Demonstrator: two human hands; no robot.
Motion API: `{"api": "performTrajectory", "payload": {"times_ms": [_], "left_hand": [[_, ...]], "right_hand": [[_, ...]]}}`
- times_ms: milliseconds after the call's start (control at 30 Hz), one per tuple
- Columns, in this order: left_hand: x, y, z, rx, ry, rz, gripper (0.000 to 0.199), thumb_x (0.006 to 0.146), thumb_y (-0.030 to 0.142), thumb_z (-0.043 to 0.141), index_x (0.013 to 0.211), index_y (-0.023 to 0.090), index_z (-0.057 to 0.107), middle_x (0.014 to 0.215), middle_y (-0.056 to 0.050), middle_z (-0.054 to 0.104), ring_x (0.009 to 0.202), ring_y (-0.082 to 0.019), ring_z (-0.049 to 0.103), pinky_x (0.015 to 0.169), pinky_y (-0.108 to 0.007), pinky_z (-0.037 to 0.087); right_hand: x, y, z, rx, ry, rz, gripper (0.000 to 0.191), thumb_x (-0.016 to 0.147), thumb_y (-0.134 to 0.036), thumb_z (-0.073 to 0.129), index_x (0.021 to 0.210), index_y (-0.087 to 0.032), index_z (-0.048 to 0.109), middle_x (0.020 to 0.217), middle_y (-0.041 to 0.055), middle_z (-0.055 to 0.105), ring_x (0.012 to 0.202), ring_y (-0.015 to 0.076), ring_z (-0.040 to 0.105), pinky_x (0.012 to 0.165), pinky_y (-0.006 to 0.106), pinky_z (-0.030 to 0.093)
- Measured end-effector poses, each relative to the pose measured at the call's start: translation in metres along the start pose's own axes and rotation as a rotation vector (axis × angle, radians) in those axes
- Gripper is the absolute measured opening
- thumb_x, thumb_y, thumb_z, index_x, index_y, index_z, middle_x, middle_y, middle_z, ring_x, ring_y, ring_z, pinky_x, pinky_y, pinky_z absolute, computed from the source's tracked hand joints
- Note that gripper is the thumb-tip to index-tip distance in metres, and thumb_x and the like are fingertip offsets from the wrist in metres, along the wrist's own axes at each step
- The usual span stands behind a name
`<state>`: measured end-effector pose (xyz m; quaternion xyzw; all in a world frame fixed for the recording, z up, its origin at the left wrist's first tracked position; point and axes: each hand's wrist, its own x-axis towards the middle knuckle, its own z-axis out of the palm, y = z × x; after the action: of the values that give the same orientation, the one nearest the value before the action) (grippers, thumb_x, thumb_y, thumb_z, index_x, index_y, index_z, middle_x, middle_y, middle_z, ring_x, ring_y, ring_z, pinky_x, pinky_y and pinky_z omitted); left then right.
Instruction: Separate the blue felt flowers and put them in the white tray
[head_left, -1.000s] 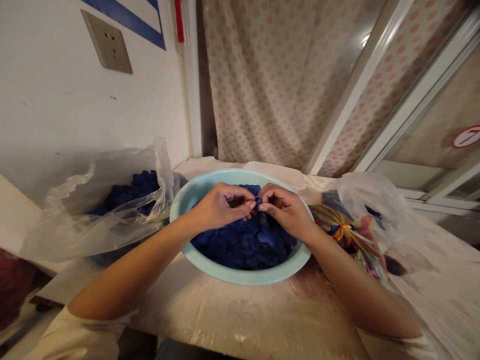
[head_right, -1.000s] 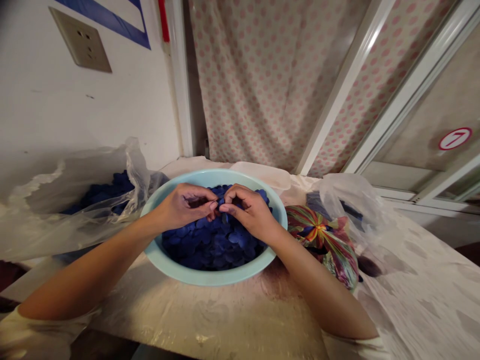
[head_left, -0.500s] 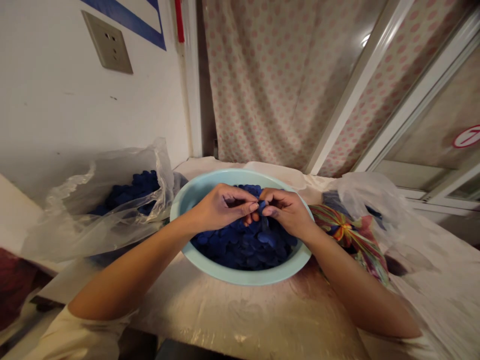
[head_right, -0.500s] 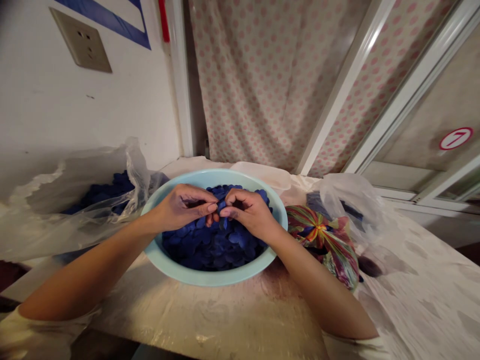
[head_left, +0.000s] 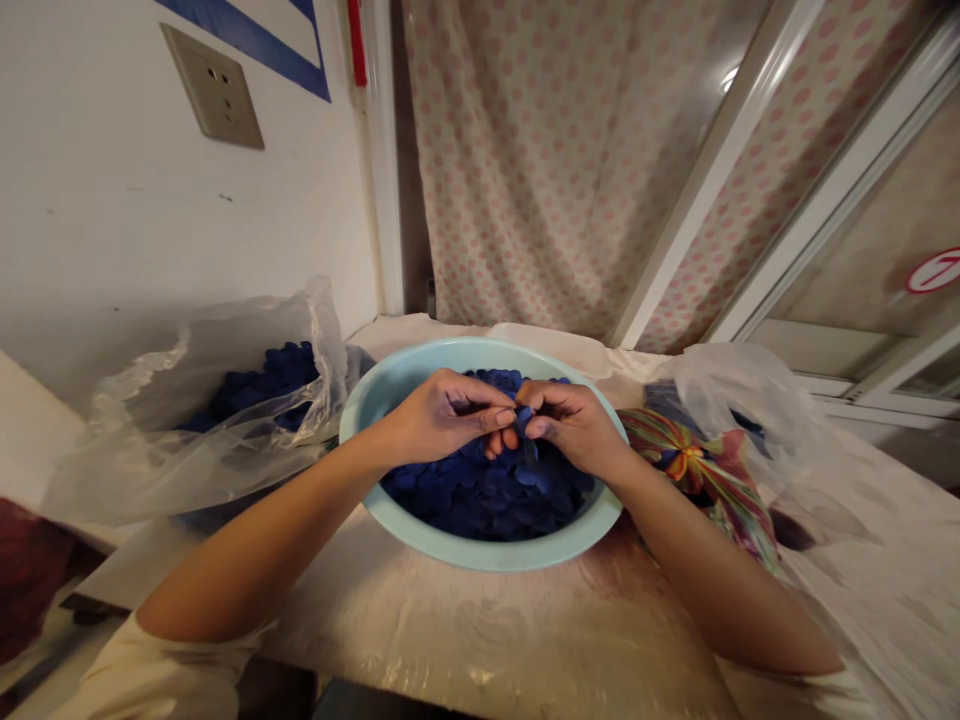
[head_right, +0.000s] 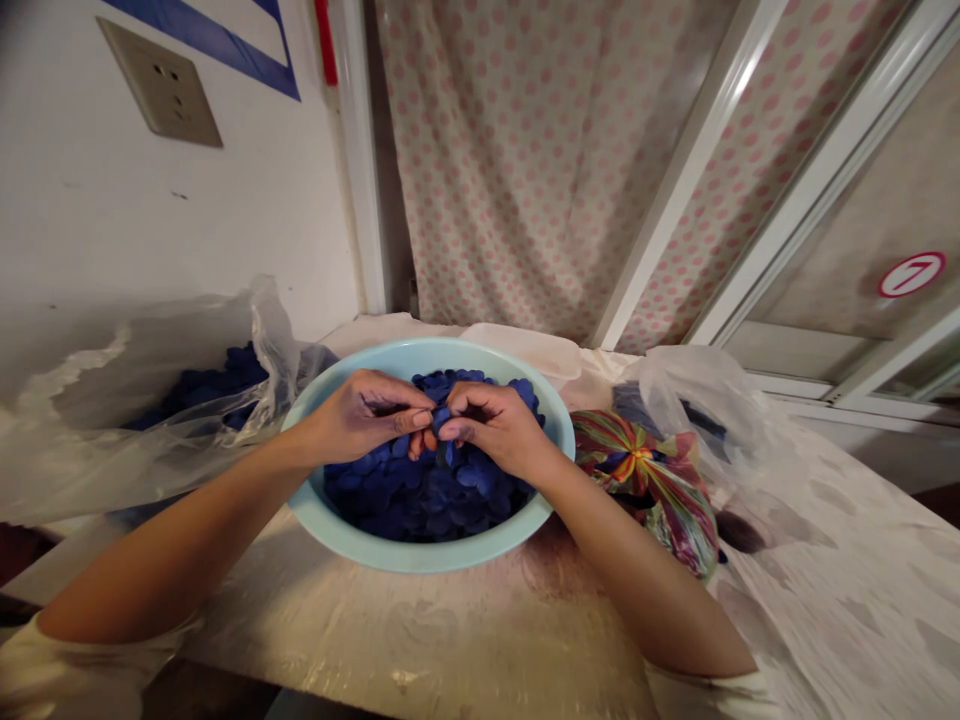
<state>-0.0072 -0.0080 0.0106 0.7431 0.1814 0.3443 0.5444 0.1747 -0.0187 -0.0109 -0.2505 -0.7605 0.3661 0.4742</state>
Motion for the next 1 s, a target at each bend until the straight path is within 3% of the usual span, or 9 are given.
{"api": "performTrajectory", "payload": {"times_ms": [400, 533, 600, 767, 900, 1000], "left_hand": [[-0.001, 0.001, -0.001, 0.010, -0.037, -0.014, 0.023, 0.072, 0.034, 0.065, 0.068, 0.011, 0.067, 0.058, -0.002, 0.065, 0.048, -0.008, 0.058, 0.048, -0.016, 0.050], [0.000, 0.001, -0.001, 0.041, 0.025, -0.015, 0.025, 0.069, 0.035, 0.067, 0.066, 0.011, 0.066, 0.057, -0.002, 0.065, 0.046, -0.008, 0.056, 0.046, -0.017, 0.049], [0.001, -0.001, -0.001, 0.079, 0.083, -0.007, 0.021, 0.069, 0.032, 0.067, 0.067, 0.011, 0.065, 0.055, -0.001, 0.064, 0.045, -0.007, 0.055, 0.045, -0.016, 0.048], [0.002, -0.008, -0.001, 0.272, 0.196, 0.104, 0.011, 0.071, 0.022, 0.062, 0.068, 0.012, 0.065, 0.052, 0.002, 0.059, 0.044, -0.006, 0.051, 0.044, -0.015, 0.044], [0.001, -0.009, 0.001, 0.474, 0.206, 0.223, 0.011, 0.071, 0.019, 0.061, 0.064, 0.011, 0.065, 0.052, 0.002, 0.057, 0.049, -0.005, 0.049, 0.046, -0.014, 0.041], [0.001, -0.008, 0.003, 0.514, 0.212, 0.235, 0.012, 0.071, 0.018, 0.060, 0.064, 0.011, 0.065, 0.053, 0.001, 0.059, 0.049, -0.006, 0.050, 0.047, -0.014, 0.041]], "right_hand": [[-0.001, 0.001, 0.000, 0.024, -0.033, 0.010, 0.033, 0.071, -0.045, 0.066, 0.061, -0.017, 0.053, 0.061, -0.0020, 0.052, 0.055, 0.0098, 0.049, 0.052, 0.024, 0.040], [0.000, 0.003, 0.000, -0.007, -0.016, 0.038, 0.036, 0.072, -0.049, 0.064, 0.062, -0.017, 0.051, 0.061, -0.0015, 0.052, 0.056, 0.0107, 0.050, 0.055, 0.025, 0.041], [0.000, 0.004, 0.000, -0.058, 0.051, 0.024, 0.035, 0.071, -0.048, 0.065, 0.062, -0.017, 0.051, 0.061, -0.0018, 0.051, 0.057, 0.0108, 0.049, 0.055, 0.025, 0.041], [0.001, 0.003, 0.001, -0.260, 0.259, -0.088, 0.028, 0.067, -0.040, 0.071, 0.065, -0.018, 0.053, 0.065, -0.0001, 0.053, 0.065, 0.0133, 0.051, 0.062, 0.027, 0.042], [-0.001, 0.001, 0.001, -0.307, 0.223, -0.126, 0.024, 0.066, -0.035, 0.073, 0.068, -0.019, 0.055, 0.072, 0.0020, 0.058, 0.073, 0.0157, 0.055, 0.070, 0.030, 0.044], [-0.001, 0.000, 0.001, -0.299, 0.207, -0.114, 0.022, 0.068, -0.033, 0.072, 0.069, -0.018, 0.056, 0.075, 0.0031, 0.059, 0.075, 0.0160, 0.056, 0.071, 0.030, 0.045]]}}
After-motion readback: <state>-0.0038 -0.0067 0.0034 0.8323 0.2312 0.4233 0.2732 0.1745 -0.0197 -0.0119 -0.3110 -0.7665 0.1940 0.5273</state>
